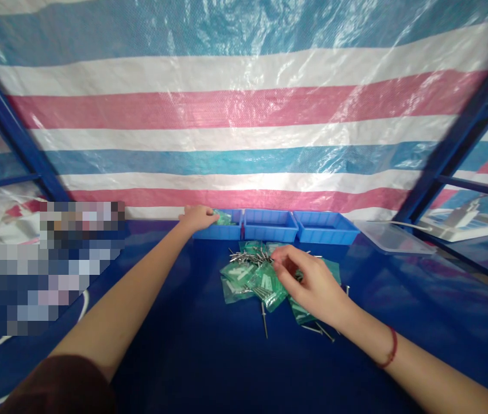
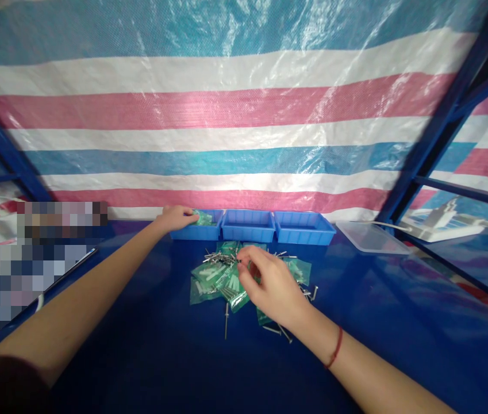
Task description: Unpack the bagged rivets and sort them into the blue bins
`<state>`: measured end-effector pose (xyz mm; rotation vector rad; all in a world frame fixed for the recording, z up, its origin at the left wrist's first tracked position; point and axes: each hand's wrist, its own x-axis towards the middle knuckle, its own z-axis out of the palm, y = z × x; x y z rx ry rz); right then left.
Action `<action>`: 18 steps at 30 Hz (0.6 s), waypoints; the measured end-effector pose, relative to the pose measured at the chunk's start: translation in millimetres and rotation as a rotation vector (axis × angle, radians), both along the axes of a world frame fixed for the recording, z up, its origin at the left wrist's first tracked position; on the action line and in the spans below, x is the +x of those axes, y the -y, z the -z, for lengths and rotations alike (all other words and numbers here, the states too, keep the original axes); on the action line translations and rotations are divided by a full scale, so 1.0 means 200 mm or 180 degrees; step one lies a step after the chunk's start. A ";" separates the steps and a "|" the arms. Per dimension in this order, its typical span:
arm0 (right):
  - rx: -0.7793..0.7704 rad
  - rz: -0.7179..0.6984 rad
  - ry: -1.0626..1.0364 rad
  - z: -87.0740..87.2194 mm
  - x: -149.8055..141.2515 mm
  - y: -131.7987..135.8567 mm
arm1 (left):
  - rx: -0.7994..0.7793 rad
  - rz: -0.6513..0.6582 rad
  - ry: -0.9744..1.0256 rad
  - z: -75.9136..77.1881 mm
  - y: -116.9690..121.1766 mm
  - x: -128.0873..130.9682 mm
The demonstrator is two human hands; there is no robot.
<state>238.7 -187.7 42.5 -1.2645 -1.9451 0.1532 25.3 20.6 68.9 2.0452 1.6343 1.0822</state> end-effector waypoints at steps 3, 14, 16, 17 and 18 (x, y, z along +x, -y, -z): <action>0.0129 0.0006 0.0869 0.00 0.01 0.00 | 0.0321 -0.0067 -0.0392 0.00 0.07 0.04; 0.0181 0.0266 0.1025 0.07 0.01 -0.01 | 0.1324 0.1851 -0.0736 0.13 0.66 0.15; 0.0267 0.0359 0.0731 0.06 0.01 -0.01 | 0.1230 0.2005 -0.0731 0.15 0.72 0.15; 0.0312 0.0393 0.0575 0.05 0.01 -0.01 | 0.1184 0.2037 -0.0698 0.16 0.73 0.15; 0.0342 0.0414 0.0408 0.05 0.01 -0.01 | 0.1134 0.2048 -0.0636 0.17 0.74 0.16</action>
